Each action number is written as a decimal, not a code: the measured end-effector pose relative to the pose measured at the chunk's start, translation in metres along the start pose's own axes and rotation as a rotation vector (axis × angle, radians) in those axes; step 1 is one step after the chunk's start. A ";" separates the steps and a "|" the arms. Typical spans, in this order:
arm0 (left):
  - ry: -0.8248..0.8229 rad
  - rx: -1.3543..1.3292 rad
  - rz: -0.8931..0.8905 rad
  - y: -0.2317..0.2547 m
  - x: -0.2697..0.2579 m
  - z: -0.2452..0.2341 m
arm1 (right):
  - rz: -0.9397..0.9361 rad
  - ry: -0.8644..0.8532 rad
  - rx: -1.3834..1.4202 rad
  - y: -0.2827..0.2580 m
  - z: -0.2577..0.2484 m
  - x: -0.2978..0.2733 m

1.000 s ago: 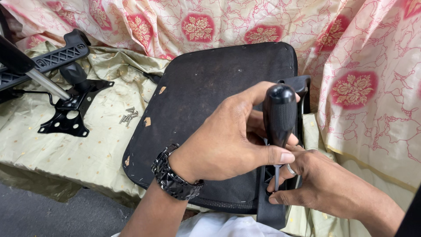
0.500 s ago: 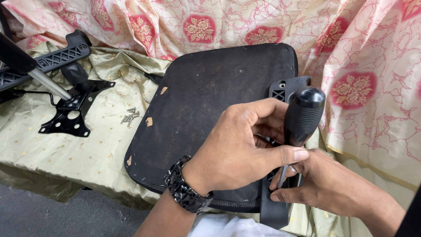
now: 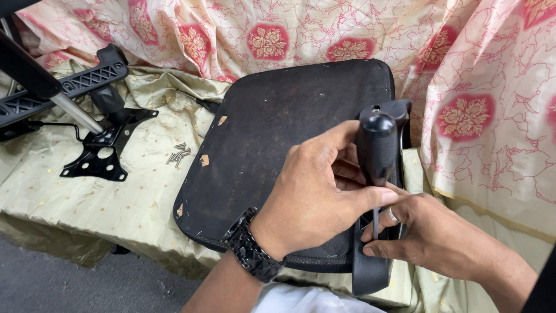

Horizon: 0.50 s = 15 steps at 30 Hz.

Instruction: The person attaches a black plastic bracket to the underside of a chair seat using a screwdriver and screws. They align the bracket, insert screws, and tighten them to secure the bracket to the seat.

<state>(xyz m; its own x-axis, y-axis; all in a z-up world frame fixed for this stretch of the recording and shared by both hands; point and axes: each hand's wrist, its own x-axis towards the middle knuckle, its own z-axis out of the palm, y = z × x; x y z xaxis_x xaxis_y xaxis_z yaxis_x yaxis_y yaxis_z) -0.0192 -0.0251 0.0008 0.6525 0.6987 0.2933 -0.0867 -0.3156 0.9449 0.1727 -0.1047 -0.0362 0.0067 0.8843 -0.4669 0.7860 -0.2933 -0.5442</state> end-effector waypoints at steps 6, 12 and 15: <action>-0.111 -0.119 0.013 -0.001 -0.012 0.002 | -0.208 0.103 0.032 0.009 0.007 -0.004; 0.038 0.083 0.115 0.005 -0.018 0.015 | 0.130 0.194 0.176 0.005 0.018 -0.013; 0.091 0.044 -0.011 0.007 -0.020 0.020 | -0.120 0.234 0.279 0.011 0.026 -0.015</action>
<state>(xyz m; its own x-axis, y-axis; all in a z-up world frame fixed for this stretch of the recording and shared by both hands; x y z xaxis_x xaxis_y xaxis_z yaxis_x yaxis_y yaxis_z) -0.0181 -0.0541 -0.0010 0.5820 0.7571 0.2967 -0.0454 -0.3341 0.9414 0.1654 -0.1308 -0.0531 0.0908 0.9680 -0.2339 0.5914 -0.2414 -0.7694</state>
